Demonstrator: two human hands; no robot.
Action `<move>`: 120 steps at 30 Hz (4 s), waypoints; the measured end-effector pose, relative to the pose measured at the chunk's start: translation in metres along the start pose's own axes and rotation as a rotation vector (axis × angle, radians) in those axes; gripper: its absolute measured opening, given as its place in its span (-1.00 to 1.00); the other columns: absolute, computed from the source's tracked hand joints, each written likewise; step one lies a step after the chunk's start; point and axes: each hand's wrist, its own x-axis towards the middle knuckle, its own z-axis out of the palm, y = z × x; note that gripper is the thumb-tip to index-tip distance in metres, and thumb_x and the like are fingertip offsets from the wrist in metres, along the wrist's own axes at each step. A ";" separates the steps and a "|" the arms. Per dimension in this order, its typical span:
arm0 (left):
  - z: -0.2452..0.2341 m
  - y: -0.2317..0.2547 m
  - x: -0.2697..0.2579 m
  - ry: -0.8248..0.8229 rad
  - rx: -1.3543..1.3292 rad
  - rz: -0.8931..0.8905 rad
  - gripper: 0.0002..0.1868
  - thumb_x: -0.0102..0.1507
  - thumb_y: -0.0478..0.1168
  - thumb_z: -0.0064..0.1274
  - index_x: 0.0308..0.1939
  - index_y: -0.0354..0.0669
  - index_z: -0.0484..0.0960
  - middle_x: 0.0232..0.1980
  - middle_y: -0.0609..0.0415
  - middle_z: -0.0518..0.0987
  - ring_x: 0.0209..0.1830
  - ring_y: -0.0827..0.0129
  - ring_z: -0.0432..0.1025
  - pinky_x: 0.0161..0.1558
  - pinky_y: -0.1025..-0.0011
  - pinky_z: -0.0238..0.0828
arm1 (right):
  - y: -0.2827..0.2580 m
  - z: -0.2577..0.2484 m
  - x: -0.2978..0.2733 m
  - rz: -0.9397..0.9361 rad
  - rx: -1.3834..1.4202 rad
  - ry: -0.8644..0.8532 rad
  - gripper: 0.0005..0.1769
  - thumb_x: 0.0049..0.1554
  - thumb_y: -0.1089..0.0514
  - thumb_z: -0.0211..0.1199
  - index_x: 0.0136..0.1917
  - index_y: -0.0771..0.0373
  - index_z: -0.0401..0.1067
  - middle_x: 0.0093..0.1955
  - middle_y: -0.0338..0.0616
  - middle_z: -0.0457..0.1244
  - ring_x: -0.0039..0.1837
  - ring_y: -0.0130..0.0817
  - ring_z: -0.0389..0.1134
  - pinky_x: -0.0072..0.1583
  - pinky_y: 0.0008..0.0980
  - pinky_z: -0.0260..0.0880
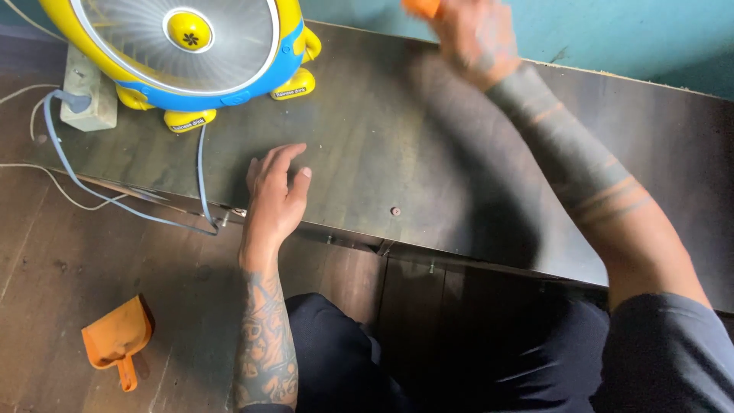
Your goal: The person uses a small orange brush to sweep dust from a light blue wall and a pink trim, then sweeps a dark wooden table surface. The person holds the brush in the right hand and uses the left hand to stabilize the surfaces while sweeping.
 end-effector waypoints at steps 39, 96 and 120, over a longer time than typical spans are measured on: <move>0.009 -0.048 0.034 0.466 0.018 0.039 -0.72 0.36 -0.30 -0.15 -0.01 -0.06 0.68 -0.11 0.01 0.64 0.00 0.00 0.52 0.08 0.13 0.36 | -0.054 0.034 0.011 -0.231 -0.360 -0.141 -0.94 0.26 0.05 0.17 -0.07 0.00 0.36 -0.29 -0.25 0.33 -0.20 -0.21 0.46 -0.21 -0.21 0.47; -0.009 -0.053 0.025 0.317 -0.508 0.019 -0.67 0.35 -0.17 -0.20 0.01 -0.13 0.66 -0.17 0.07 0.67 -0.38 0.44 0.39 -0.25 0.44 0.36 | 0.000 0.048 0.078 0.589 0.619 -0.404 -0.93 0.23 0.34 0.23 -0.01 0.24 0.39 -0.06 -0.13 0.30 -0.12 -0.28 0.44 -0.13 -0.39 0.58; -0.008 -0.047 0.016 0.293 -0.432 0.052 -0.70 0.31 -0.40 -0.11 0.03 -0.21 0.68 -0.17 -0.15 0.67 -0.29 0.14 0.54 -0.13 0.20 0.48 | -0.122 0.003 0.017 0.643 0.973 -0.715 -0.82 0.06 0.38 0.14 -0.06 0.48 0.47 -0.25 0.27 0.38 -0.32 -0.13 0.47 -0.38 -0.30 0.50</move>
